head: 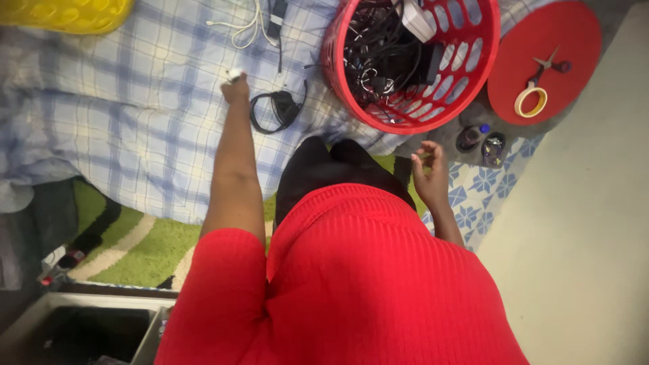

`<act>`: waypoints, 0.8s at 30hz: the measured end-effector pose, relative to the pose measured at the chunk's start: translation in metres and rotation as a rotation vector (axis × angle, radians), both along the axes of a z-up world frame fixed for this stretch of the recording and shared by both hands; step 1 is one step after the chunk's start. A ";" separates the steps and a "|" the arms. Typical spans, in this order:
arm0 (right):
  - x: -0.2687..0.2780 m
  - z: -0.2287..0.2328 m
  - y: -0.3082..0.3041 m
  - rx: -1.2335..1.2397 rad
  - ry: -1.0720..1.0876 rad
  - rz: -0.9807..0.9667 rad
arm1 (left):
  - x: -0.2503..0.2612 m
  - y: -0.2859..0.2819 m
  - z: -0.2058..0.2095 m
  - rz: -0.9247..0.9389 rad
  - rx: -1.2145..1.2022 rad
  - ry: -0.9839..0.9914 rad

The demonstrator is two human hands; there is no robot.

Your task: The person uses tape and scissors to secure a white cable to a black power plug, then continues wrapping tape around the plug while holding a blue pen.

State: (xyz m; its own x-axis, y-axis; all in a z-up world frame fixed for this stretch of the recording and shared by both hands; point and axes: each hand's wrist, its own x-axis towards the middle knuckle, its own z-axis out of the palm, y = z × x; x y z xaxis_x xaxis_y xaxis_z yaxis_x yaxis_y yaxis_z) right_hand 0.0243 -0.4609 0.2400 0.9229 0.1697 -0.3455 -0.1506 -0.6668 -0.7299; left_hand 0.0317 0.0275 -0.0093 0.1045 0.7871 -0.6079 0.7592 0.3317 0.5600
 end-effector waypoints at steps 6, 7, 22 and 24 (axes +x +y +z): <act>0.000 0.007 0.009 -0.057 0.065 -0.005 | 0.024 0.045 0.004 0.010 0.231 0.278; -0.001 0.008 0.009 -0.057 0.068 0.001 | 0.022 0.046 0.005 -0.098 0.275 0.218; 0.037 0.021 -0.002 -0.130 0.097 0.266 | -0.107 -0.073 -0.011 -0.965 0.048 0.078; 0.043 0.018 -0.011 -0.133 0.101 0.287 | -0.120 -0.087 -0.015 -0.930 0.031 0.102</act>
